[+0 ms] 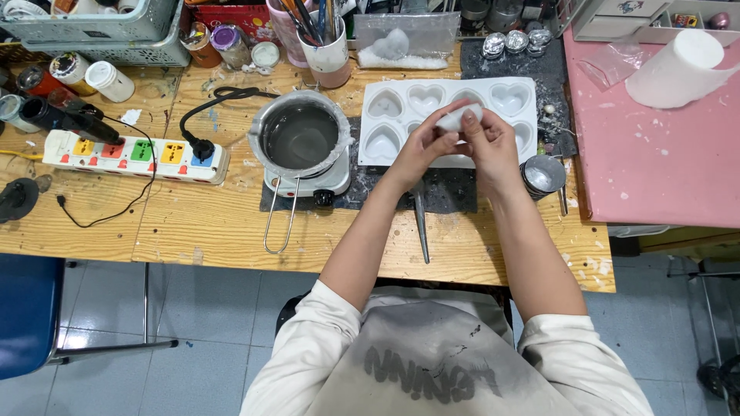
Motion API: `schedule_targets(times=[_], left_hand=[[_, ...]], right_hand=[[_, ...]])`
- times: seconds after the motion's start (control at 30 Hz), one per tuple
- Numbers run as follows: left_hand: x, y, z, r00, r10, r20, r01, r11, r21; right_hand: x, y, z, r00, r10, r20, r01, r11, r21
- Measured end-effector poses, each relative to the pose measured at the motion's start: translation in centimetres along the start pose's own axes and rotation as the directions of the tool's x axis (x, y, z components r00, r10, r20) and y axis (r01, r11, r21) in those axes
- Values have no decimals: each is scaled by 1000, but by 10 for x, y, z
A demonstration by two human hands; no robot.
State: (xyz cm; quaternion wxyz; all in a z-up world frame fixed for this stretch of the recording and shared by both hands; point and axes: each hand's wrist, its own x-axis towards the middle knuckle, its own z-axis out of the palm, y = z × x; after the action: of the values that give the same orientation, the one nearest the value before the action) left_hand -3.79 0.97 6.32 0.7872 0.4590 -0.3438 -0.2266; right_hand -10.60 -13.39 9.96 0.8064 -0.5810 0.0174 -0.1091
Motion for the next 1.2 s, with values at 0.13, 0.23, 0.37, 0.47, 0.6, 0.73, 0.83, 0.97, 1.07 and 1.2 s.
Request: schedule_targets(times=[0.13, 0.23, 0.37, 0.47, 0.6, 0.73, 0.83, 0.97, 1.07, 1.2], left_hand=[[2, -18, -3, 996, -28, -79, 26, 999, -21], [4, -38, -14, 991, -3, -133, 10, 999, 53], [3, -40, -17, 990, 29, -136, -15, 995, 97], [2, -13, -3, 990, 27, -138, -17, 997, 80], [0, 16, 10, 991, 35, -130, -37, 999, -7], [9, -31, -13, 974, 132, -185, -114, 988, 104], [11, -32, -16, 954, 215, -210, -187, 972, 145], [14, -28, -19, 944, 116, -307, -131, 991, -29], [20, -78, -40, 918, 30, -395, -27, 1000, 14], [15, -96, -46, 906, 228, -358, 12, 828, 560]], right_hand=[[1, 13, 0, 999, -46, 18, 47, 997, -61], [1, 16, 0, 996, -91, 22, 92, 994, -52], [0, 19, 2, 997, -80, 12, 80, 997, -13], [2, 16, 3, 997, -79, 19, 79, 997, -2], [5, 15, -1, 997, -76, 18, 78, 993, -94], [5, 13, -5, 997, -55, 51, 54, 998, 18], [4, 8, -2, 994, -97, 54, 97, 995, 11], [2, -8, 11, 949, -306, -72, 294, 946, -136], [-3, -38, 48, 894, -447, 32, 434, 845, -313], [11, -63, 106, 860, -341, 379, 507, 653, -563]])
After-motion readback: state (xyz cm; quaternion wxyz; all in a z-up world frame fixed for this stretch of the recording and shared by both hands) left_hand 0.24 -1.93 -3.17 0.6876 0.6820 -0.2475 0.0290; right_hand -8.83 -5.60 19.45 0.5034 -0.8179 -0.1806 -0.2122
